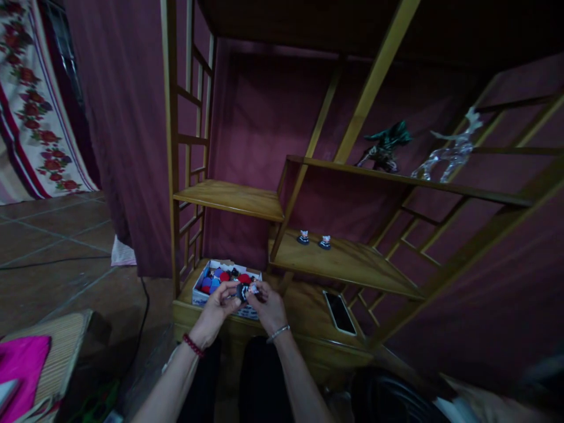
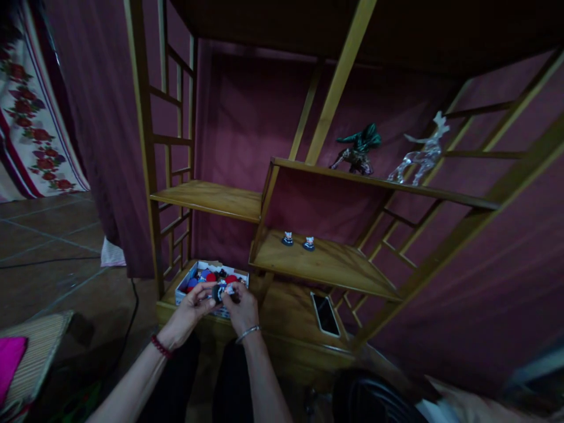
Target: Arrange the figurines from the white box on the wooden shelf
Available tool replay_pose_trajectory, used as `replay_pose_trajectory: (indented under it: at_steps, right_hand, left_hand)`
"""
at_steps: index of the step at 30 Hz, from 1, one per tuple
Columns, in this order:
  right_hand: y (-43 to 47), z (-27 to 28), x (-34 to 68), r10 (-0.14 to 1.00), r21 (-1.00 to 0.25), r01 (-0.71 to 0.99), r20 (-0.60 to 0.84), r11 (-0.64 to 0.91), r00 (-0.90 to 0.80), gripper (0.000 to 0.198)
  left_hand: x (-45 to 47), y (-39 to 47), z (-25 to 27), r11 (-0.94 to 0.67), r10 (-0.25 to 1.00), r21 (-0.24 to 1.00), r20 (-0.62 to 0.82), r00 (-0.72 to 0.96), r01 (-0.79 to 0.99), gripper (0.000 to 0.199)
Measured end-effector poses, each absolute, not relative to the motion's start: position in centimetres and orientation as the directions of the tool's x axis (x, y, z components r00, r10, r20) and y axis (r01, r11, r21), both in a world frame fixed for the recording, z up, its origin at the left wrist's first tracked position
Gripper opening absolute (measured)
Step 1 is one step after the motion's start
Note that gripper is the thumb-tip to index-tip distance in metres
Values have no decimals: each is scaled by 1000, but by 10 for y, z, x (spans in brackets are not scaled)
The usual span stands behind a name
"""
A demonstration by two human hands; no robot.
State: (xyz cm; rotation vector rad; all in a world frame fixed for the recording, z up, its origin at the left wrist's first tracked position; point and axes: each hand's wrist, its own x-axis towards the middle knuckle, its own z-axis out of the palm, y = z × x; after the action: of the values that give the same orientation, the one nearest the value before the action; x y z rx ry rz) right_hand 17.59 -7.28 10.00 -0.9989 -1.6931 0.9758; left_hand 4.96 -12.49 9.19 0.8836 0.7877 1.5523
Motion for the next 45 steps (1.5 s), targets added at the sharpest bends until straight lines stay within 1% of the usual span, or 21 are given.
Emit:
replay_pose_trajectory:
  at_steps: [8,13,20,26,33,45]
  right_hand:
    - [-99,105,177,905,-904,179,337,388,-261,15]
    - [-106,108,179,904,-912,150,336,383,-265,15]
    - [-112,114,179,906,-909,148,349,390,-241,14]
    - [-117,114,176,893,-893,184,353,411,-280,15]
    - [-112,105,176,884,-882,181,380,434,-271,16]
    - [-111,108,186,888,-866,244,371,437,-270,18]
  left_hand:
    - [60,-156,103,-196,978,847,131,-164,-495,38]
    - [64,-165,107,-226,965,872,138,-224,-434,39]
    - [64,-165,106,-245,958,902,170,-229,-356,38]
    - [60,-169,103,-244,957,909,168,-237,-338,39]
    - [60,-166,96,-218,951,913,119,-286,-345,44]
    - [67,-166,92,-201,959,895,97,-266,-398,43]
